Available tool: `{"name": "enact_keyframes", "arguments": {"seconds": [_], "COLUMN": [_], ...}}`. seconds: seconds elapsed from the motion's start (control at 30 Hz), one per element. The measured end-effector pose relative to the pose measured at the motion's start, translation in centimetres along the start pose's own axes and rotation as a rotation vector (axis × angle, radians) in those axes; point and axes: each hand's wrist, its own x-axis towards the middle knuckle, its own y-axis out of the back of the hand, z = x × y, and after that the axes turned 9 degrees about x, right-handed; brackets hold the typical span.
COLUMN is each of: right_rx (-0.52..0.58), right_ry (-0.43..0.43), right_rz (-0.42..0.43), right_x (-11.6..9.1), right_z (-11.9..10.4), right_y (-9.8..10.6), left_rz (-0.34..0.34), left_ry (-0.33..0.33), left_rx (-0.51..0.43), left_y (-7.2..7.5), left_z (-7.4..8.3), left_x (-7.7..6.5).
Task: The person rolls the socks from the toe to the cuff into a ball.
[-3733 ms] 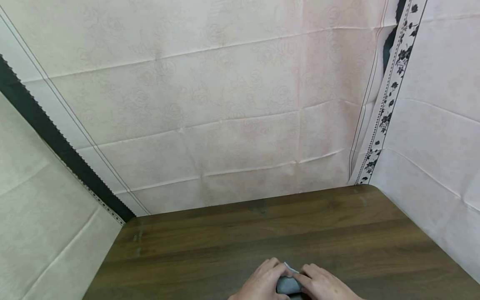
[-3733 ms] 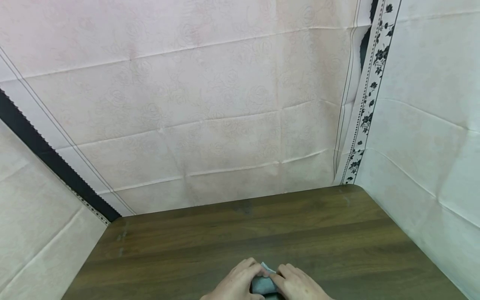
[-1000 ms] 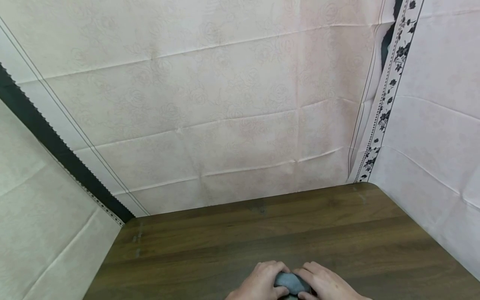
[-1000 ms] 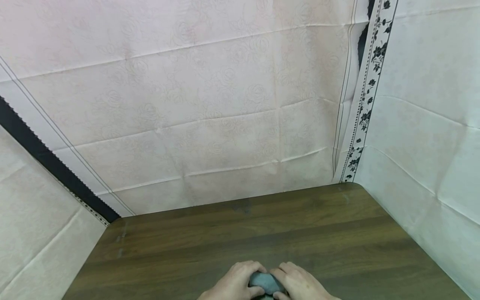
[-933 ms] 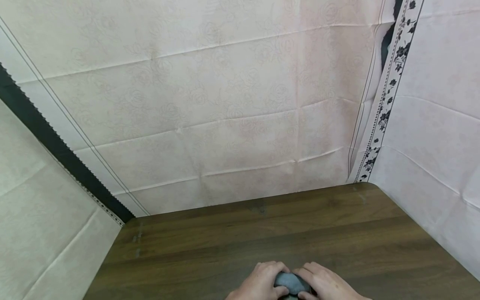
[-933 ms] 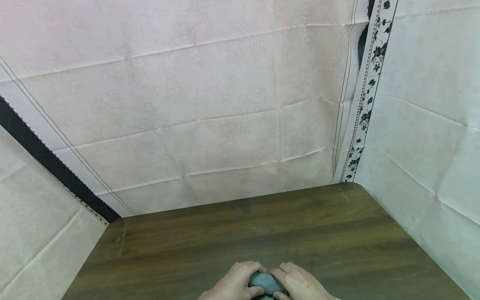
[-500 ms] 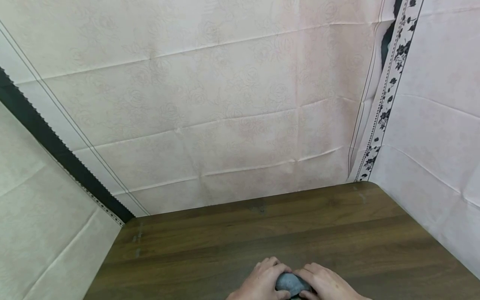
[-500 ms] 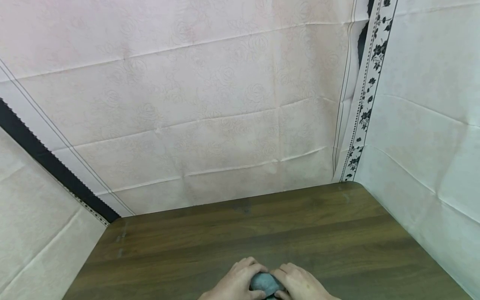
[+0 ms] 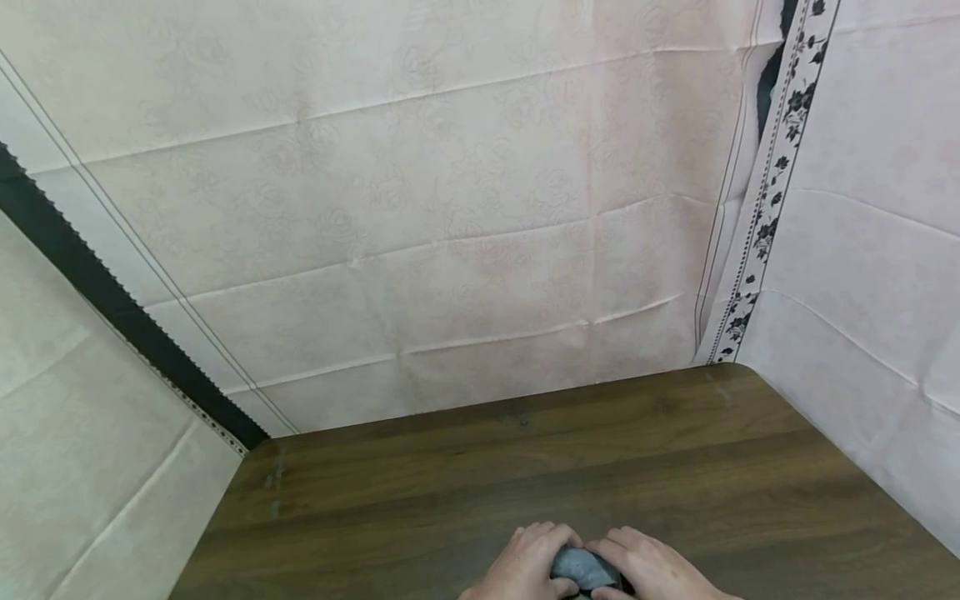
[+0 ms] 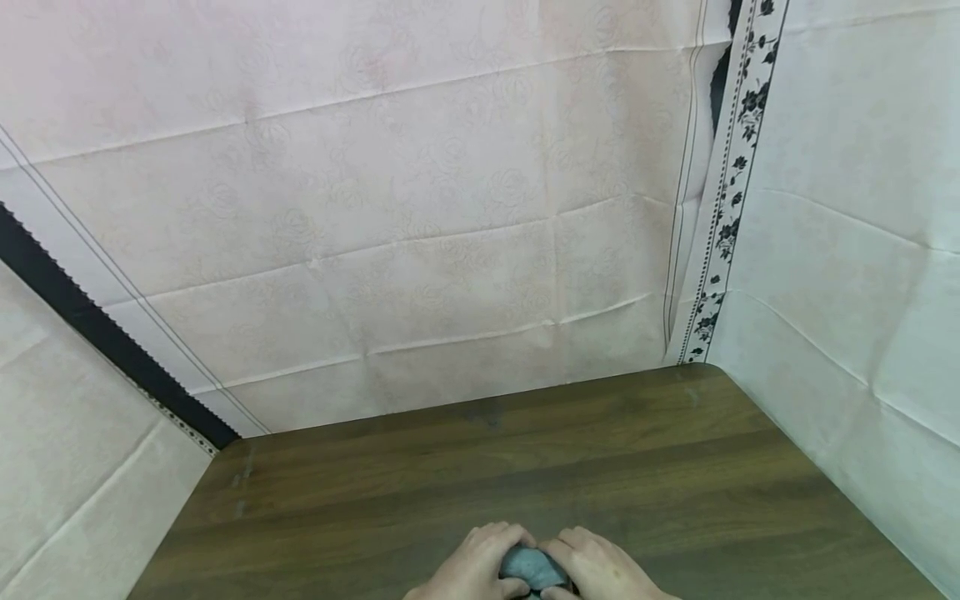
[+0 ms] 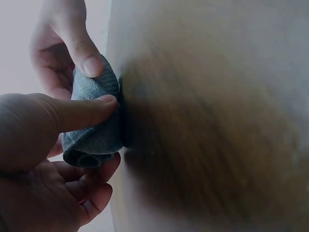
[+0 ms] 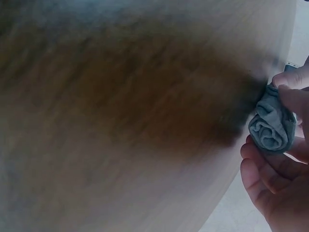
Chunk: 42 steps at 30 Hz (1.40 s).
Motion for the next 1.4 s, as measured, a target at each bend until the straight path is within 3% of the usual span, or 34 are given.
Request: {"name": "enact_keyframes", "arguments": {"seconds": [0.4,0.67,0.87,1.13,1.3,1.4], "right_rx": [0.041,0.151,0.224,0.273,0.305,0.355], "right_ry": [0.014,-0.023,-0.063,-0.019,-0.031,-0.083], "right_rz": [-0.003,0.066,0.126,0.177,0.195,0.186], "right_x": [-0.1,0.6,1.3,1.6,1.5,1.5], "right_z": [0.1,-0.7,-1.6,-1.8,-1.8,-1.7], "right_y": [-0.1,0.5,1.3,1.3,1.3,1.4], "left_rz": [-0.006,0.059,0.100,0.078,0.092,0.147], "left_ry": [0.005,0.006,0.007,0.028,0.027,-0.007], "left_rx": [-0.074,-0.319,-0.369,-0.456,-0.412,-0.272], "left_y": [0.0,1.1,2.3,2.7,2.6,2.3], "left_z": [-0.3,-0.4,-0.1,-0.2,-0.1,0.2], "left_x": [-0.1,-0.4,-0.5,-0.8,-0.9,-0.9]}}
